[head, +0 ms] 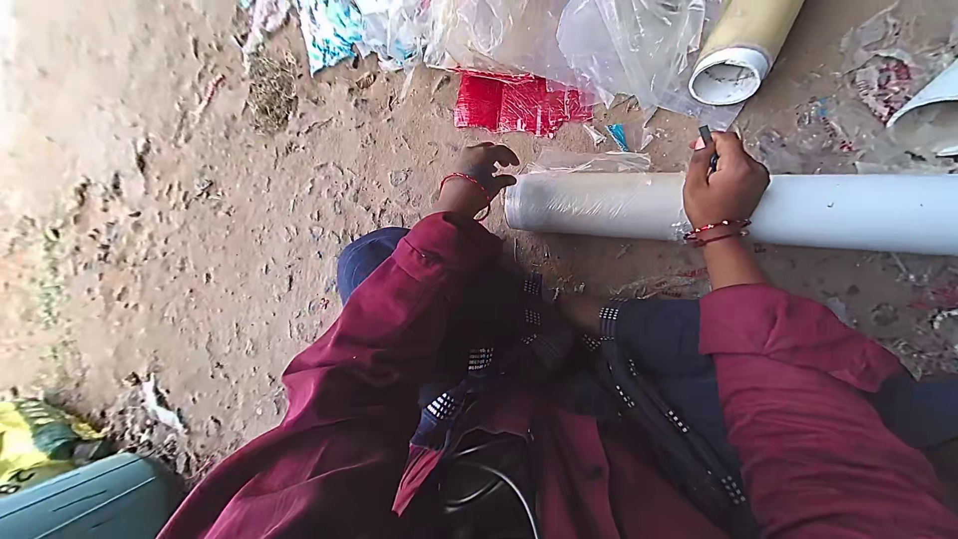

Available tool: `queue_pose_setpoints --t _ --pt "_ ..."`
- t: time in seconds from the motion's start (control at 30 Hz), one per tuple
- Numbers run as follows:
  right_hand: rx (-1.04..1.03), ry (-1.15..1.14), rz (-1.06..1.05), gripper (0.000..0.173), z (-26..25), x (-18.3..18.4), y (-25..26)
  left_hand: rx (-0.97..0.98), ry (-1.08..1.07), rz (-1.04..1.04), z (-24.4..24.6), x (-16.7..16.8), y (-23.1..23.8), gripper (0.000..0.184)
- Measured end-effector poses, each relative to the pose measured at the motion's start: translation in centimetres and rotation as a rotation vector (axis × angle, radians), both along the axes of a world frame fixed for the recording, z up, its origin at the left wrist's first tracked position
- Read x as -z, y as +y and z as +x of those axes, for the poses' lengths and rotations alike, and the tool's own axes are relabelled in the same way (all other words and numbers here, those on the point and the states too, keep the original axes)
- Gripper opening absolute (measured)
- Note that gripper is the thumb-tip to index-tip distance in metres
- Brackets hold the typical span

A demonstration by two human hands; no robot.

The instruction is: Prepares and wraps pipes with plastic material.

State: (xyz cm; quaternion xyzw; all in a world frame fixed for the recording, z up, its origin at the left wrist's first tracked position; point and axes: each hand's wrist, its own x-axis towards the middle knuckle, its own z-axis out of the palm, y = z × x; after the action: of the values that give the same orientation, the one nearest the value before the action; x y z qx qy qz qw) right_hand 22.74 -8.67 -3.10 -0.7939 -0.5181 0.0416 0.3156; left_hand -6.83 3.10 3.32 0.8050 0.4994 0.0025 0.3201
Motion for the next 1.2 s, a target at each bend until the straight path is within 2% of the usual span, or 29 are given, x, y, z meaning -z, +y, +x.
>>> queue_pose_setpoints --t 0.07,0.13,0.3,0.7,1.03,1.2 --pt "0.002 0.012 -0.001 0.038 0.1 0.1 0.1 -0.056 0.070 -0.057 0.7 1.4 -2.0 0.033" --pt "0.000 0.018 -0.001 0.039 0.0 0.0 -0.1 -0.142 0.138 -0.104 1.6 1.3 -3.0 0.034" --pt "-0.010 0.003 0.000 0.039 0.1 -0.1 0.1 -0.281 0.100 -0.142 0.9 1.5 -2.1 0.042" --pt "0.008 0.003 -0.006 0.038 0.0 -0.1 0.4 -0.249 0.148 -0.072 1.2 2.5 -0.7 0.019" --pt "-0.007 0.009 -0.007 0.038 0.2 -0.1 0.4 -0.070 0.123 -0.106 0.4 3.6 0.5 0.021" --pt "-0.013 0.015 0.032 0.038 0.3 0.1 0.3 -0.132 0.114 -0.081 0.0 2.5 -0.6 0.019"
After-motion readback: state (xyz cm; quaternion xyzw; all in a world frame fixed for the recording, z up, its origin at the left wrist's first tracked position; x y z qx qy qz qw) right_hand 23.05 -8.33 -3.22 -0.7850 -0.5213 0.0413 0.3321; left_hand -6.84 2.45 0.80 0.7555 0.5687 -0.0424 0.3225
